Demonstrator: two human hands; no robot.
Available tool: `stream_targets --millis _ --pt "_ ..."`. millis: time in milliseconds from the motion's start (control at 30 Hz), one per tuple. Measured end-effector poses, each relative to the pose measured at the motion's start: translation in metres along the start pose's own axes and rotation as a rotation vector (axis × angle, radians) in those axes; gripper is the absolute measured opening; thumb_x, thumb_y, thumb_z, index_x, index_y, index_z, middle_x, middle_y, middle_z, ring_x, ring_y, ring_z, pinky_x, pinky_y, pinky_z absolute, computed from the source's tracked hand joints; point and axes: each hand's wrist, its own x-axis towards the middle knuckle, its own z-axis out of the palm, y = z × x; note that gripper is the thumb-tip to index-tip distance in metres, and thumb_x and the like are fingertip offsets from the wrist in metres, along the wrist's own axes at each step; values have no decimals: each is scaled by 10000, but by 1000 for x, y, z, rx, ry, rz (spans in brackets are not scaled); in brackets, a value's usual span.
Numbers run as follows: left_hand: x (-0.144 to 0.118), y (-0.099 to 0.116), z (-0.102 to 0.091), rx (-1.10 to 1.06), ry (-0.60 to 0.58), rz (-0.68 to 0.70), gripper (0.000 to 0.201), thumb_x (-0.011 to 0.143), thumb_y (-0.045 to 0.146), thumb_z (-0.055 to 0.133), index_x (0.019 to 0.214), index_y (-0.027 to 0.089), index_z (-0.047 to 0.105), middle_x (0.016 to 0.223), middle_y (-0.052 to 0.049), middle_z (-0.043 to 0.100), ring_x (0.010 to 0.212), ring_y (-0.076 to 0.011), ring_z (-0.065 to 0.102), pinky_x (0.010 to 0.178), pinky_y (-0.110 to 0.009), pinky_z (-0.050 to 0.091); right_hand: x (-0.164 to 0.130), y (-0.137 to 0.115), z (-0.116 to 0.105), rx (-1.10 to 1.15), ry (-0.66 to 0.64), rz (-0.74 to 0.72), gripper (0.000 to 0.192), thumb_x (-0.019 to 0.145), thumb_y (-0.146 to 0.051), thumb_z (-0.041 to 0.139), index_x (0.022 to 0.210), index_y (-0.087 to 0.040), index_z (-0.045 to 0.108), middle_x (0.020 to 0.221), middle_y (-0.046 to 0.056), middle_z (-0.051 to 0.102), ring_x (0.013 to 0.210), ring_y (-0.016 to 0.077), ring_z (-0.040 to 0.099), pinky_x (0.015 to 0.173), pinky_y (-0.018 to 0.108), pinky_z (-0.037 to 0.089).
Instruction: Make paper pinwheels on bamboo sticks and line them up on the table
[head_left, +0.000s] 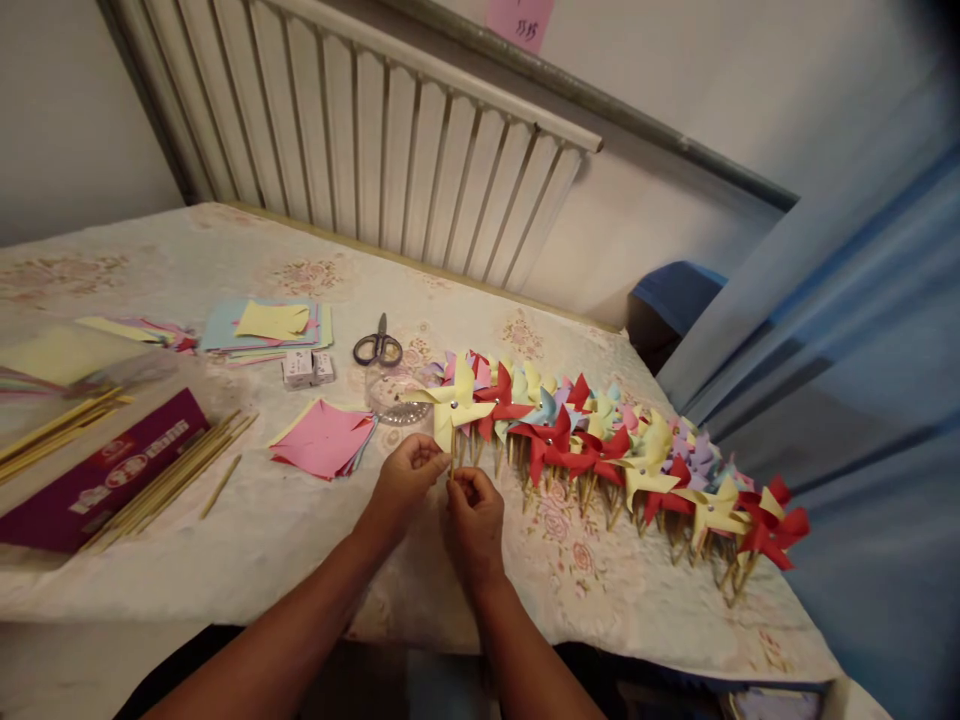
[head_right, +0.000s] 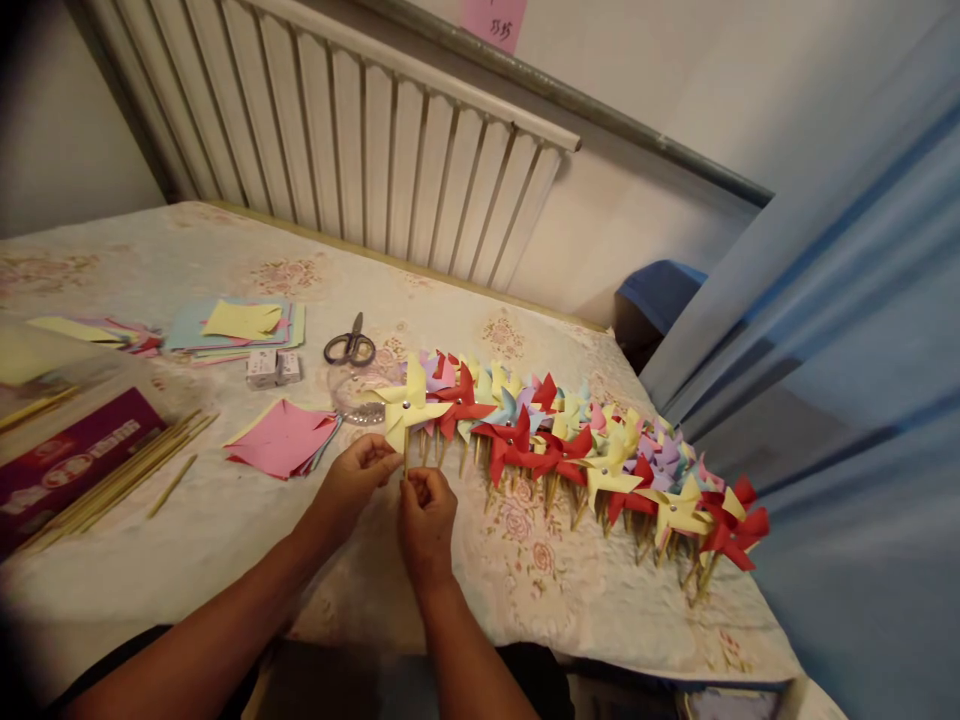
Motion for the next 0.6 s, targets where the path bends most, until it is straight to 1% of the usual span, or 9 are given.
stream_targets --millis 133,367,600 --pt "0 2 3 3 27 22 245 703 393 649 723 189 514 587 71 468 554 -106 426 550 -237 332 -2 -2 0 -8 -7 16 92 777 -266 587 773 -185 630 637 -50 461 593 119 415 555 241 339" --pt "-1 2 3 49 71 45 221 755 369 602 683 197 484 556 70 457 550 -108 412 562 -243 331 -2 3 1 8 -19 29 100 768 -268 599 797 -181 640 633 -50 478 592 119 425 553 239 337" --pt "2 -2 -1 43 45 38 228 764 365 594 668 198 470 544 72 447 538 -102 397 555 -243 312 -3 3 1 1 -29 36 114 760 -278 595 801 -181 638 621 -55 468 580 119 424 545 239 335"
